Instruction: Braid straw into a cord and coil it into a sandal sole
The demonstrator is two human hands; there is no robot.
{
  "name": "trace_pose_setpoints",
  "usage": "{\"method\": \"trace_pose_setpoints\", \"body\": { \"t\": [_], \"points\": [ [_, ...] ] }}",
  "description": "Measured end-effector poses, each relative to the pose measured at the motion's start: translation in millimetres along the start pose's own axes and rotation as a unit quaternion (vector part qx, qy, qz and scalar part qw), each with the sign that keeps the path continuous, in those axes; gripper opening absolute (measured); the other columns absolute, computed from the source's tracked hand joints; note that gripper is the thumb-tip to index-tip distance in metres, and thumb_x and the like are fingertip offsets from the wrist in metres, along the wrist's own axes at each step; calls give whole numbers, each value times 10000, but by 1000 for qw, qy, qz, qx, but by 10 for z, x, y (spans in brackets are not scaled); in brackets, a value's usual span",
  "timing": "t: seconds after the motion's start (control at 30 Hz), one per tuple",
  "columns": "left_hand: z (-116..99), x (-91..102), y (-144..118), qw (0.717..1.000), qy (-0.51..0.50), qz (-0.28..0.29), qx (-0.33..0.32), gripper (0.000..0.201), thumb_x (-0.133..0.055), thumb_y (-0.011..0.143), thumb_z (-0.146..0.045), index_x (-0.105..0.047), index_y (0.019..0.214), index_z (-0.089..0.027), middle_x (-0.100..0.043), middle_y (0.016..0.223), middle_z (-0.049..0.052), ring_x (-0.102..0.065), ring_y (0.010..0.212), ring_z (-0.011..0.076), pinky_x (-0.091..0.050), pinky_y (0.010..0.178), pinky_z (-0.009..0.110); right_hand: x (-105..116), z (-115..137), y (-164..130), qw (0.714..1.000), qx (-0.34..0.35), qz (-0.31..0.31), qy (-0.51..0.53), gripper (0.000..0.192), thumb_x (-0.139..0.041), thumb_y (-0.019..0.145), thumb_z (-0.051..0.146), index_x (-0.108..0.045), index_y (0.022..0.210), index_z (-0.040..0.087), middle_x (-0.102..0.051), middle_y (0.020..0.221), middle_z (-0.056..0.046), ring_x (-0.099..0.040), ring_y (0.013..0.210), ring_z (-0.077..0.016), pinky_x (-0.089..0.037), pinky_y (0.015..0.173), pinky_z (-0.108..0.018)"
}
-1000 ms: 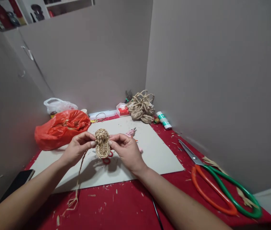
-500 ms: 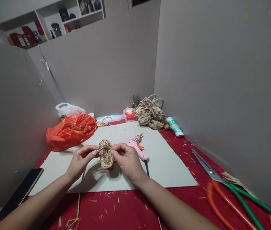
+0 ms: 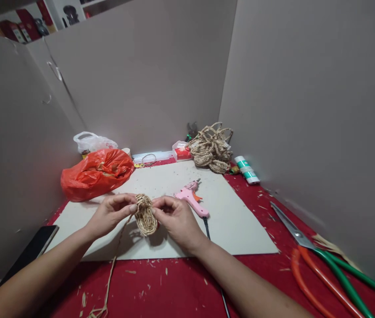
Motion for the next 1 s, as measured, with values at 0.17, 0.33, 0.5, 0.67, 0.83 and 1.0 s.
{"method": "trace_pose_setpoints", "body": {
  "t": [0.17, 0.33, 0.5, 0.67, 0.83, 1.0],
  "points": [
    [159, -27, 8, 980, -175, 24, 93, 198, -713, 762, -319, -626, 776, -142, -604, 751, 4, -541, 685, 95, -425, 682, 231, -32, 78, -25, 999, 22, 21, -9, 82, -657, 751, 274, -674, 723, 198, -699, 833, -42, -632, 779, -164, -512, 753, -332],
    [145, -49, -15, 984, -153, 11, 89, 182, -698, 777, -309, -651, 890, -174, -658, 900, 26, -584, 784, 114, -443, 733, 237, -29, 158, -46, 992, 89, 24, -83, 69, -621, 791, 227, -681, 757, 217, -705, 860, -43, -645, 812, -179, -516, 763, -342],
    [31, -90, -29, 996, -89, 6, 29, 163, -691, 780, -300, -688, 862, -159, -680, 955, 64, -597, 860, 159, -458, 795, 279, -50, 182, -76, 981, 129, 34, -143, 93, -604, 816, 199, -683, 773, 224, -709, 871, -40, -654, 846, -178, -509, 789, -331],
    [107, -136, -53, 985, -145, 10, 92, 163, -679, 791, -321, -664, 796, -159, -670, 822, 22, -583, 730, 115, -464, 750, 256, -50, 179, -84, 978, 125, 25, -165, 90, -609, 814, 228, -689, 771, 237, -713, 878, -44, -657, 848, -191, -518, 776, -347],
    [88, -62, -65, 988, -132, -41, 71, 263, -645, 814, -374, -638, 1011, -200, -652, 1042, 53, -597, 908, 151, -479, 760, 244, 1, 145, -51, 986, 100, -10, -132, 78, -625, 786, 230, -688, 741, 228, -715, 855, -45, -653, 845, -195, -523, 781, -352],
    [67, 88, -92, 992, -74, -102, 17, 321, -630, 819, -390, -561, 1076, -211, -577, 1168, 77, -588, 966, 177, -499, 796, 297, 73, 79, -27, 995, 55, -40, -68, 65, -658, 762, 262, -680, 726, 213, -706, 845, -45, -644, 813, -182, -521, 748, -327]
  ]
}}
Point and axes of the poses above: each hand's wrist, its own y-axis towards the middle knuckle, its own x-axis out of the back of the hand, z = x × y, the point moved 8 cm from there along y, towards the middle knuckle
